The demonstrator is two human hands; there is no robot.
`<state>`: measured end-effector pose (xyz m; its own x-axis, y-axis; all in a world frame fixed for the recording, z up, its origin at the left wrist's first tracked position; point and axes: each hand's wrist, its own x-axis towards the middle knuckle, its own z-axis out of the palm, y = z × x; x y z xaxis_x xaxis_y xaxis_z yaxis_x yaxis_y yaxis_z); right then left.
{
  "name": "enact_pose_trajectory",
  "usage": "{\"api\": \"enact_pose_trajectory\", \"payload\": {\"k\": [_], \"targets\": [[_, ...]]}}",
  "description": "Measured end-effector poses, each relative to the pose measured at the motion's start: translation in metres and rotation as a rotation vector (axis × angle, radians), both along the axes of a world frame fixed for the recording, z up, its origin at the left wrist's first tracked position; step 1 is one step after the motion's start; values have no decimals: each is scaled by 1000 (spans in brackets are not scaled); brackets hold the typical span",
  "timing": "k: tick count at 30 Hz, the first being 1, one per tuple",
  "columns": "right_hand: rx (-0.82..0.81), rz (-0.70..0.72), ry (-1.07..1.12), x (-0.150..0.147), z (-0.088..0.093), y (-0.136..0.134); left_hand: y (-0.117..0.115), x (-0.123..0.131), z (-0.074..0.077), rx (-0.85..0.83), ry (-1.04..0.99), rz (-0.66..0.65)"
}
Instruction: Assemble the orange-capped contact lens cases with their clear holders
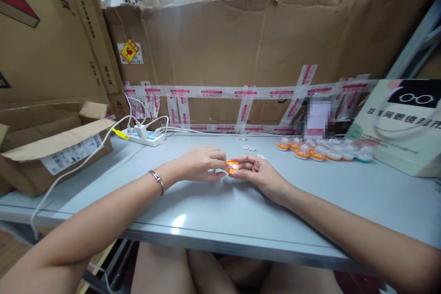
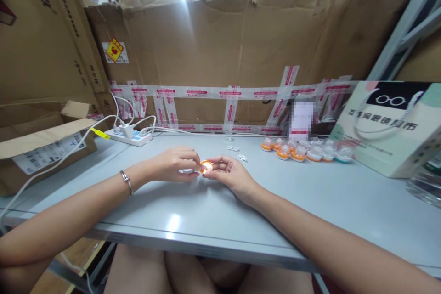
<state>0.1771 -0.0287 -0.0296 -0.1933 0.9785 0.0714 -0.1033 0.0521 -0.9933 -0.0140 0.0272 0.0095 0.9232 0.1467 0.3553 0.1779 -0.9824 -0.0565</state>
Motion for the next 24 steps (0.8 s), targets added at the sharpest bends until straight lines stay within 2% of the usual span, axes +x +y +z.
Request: {"api": "enact_pose_trajectory", "payload": {"k": [2,5,7,11,14,18,21,24], "targets": [[7,-8,-25,0,0,0,-1,1,0,-29,3,6],[28,-38,-64,1,3,0,0,-1,5,-196,-72,14],[45,-65,-94,1,4,1,1,-5,11,-294,-105,80],[42,-99,-151,2,5,2,6,-15,18,-381,73,256],[9,-113,-178,2,4,3,10,-17,13,-402,199,294],[-43,-123,-201,2,5,3,14,-16,8,-496,209,322],[-65,-139,-210,2,6,2,17,-16,9,-720,141,333],[-74,-130,-222,1,7,0,20,-17,10,-971,-17,224]]}}
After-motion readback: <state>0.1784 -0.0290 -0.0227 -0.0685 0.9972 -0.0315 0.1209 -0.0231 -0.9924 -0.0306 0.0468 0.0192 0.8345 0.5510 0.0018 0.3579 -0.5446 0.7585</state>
